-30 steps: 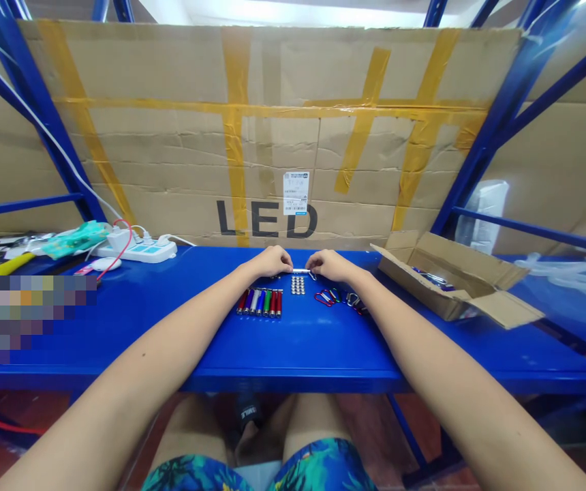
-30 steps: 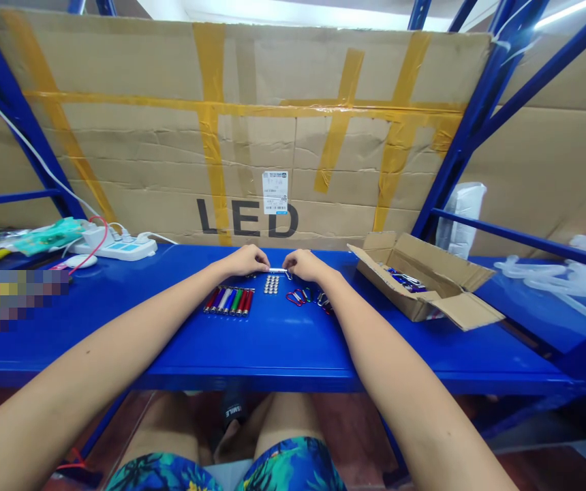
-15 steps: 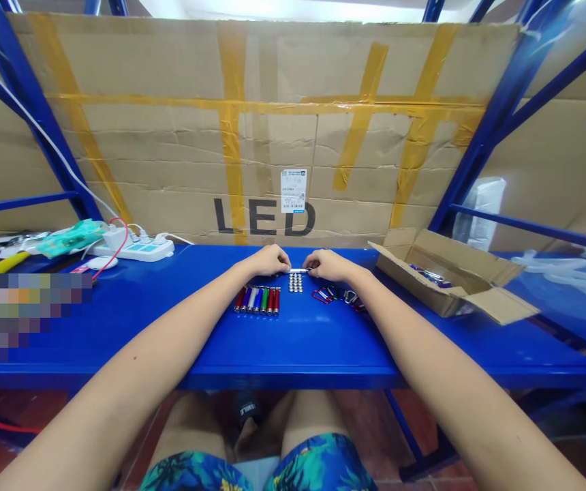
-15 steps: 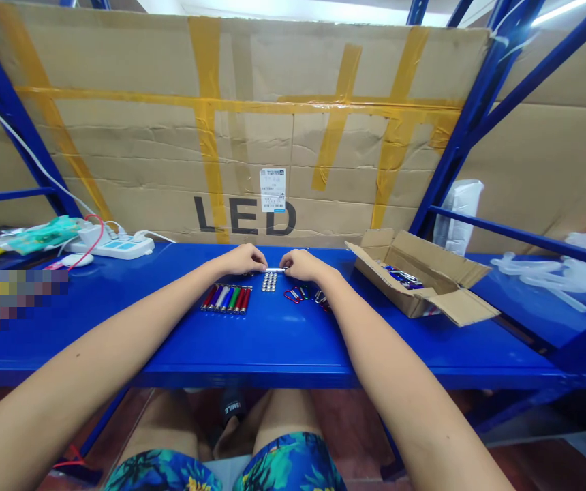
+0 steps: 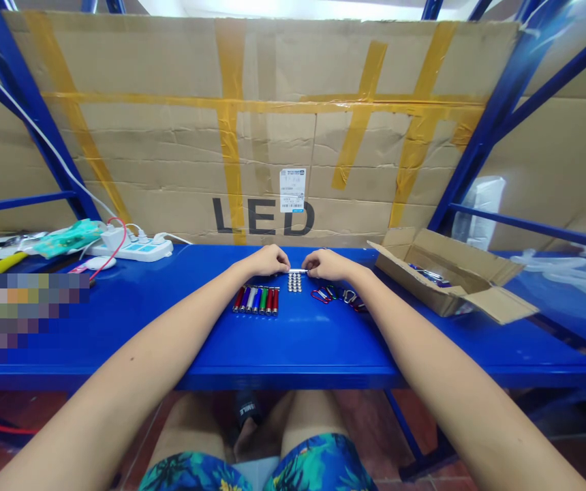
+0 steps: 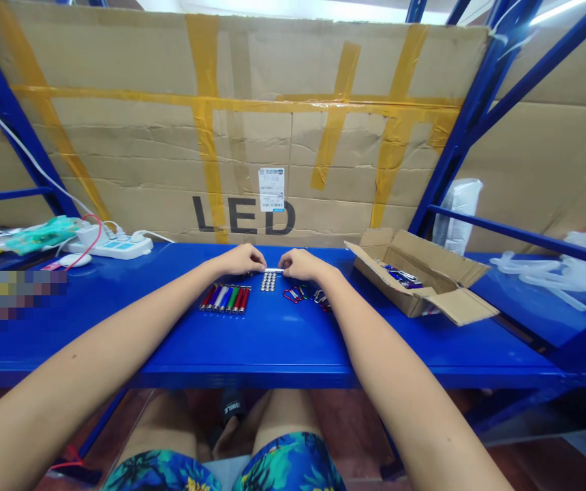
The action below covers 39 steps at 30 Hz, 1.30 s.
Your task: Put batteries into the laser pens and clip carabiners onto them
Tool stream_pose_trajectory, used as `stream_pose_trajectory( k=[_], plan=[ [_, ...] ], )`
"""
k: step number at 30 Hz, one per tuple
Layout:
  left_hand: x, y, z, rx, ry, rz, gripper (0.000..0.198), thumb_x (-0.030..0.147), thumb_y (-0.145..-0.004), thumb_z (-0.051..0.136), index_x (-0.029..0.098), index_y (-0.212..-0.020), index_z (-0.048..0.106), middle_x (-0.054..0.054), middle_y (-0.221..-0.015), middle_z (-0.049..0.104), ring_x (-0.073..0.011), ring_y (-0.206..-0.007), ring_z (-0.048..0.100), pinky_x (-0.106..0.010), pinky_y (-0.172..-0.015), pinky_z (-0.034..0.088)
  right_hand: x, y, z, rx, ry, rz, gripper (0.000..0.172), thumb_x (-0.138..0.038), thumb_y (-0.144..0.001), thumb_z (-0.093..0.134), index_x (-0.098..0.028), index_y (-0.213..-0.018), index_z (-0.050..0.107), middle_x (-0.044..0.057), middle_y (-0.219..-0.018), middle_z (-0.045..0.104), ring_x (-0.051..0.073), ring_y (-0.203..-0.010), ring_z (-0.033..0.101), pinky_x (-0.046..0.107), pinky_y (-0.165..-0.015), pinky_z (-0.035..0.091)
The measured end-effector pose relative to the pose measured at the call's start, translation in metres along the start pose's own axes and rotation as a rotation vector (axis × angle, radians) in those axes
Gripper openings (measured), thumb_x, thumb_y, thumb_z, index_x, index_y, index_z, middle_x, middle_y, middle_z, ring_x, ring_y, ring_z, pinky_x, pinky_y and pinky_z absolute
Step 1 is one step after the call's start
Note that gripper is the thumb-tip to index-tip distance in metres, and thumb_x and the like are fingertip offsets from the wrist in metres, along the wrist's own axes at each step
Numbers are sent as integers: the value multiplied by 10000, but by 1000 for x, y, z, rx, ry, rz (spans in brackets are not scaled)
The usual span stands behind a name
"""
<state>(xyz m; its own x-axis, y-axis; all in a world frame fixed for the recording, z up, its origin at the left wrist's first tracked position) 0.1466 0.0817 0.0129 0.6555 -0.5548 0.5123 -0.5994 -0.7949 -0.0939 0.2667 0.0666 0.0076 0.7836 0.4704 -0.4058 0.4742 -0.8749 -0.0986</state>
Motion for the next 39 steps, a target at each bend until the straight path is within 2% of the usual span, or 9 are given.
stream_pose_trajectory(
  k=[10,16,24,29,39],
  plan=[
    [0,0,1,-5,1,9,201,250,-758,626,152,-861,768,-50,-810,727,-164,-716,597,-276,-668,433,5,0,-3,42,10,27,344,-91,-726,535,-201,-978,742,50,-936,744,183,-805,651,264,-691,463],
    [-1,-2,2,-3,2,25,193,235,-761,627,156,-864,769,-50,-820,729,-167,-730,600,-278,-684,437,8,3,-4,-6,38,117,357,-169,-711,654,-163,-1063,709,78,-927,736,193,-774,656,273,-683,479],
    [-2,-2,2,-7,5,22,186,246,-768,631,151,-856,765,-63,-864,738,-177,-780,618,-279,-704,442,18,0,-3,-13,56,112,404,-33,-642,615,-176,-1004,724,68,-938,738,193,-808,664,257,-689,481],
    [-2,-1,3,-24,13,12,230,279,-765,630,149,-903,760,-66,-918,744,-182,-825,636,-273,-723,455,19,1,-2,-55,81,115,420,-76,-632,624,-177,-1030,712,56,-957,730,182,-795,652,240,-638,462],
    [-8,0,-9,18,10,8,232,265,-743,613,136,-875,754,-71,-887,742,-180,-799,629,-283,-730,449,10,4,-5,-19,58,116,396,-114,-658,614,-171,-1040,701,67,-951,715,181,-788,631,254,-642,447]
  ],
)
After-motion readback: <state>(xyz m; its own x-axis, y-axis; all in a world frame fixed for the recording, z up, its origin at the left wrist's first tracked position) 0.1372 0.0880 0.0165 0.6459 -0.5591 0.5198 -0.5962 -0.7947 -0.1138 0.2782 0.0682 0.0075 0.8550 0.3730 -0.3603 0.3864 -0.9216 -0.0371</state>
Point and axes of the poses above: each hand's wrist, its own y-axis away from the middle knuckle, its own z-axis out of the palm, x = y × z, the point moved 9 cm from there along -y, towards the middle knuckle
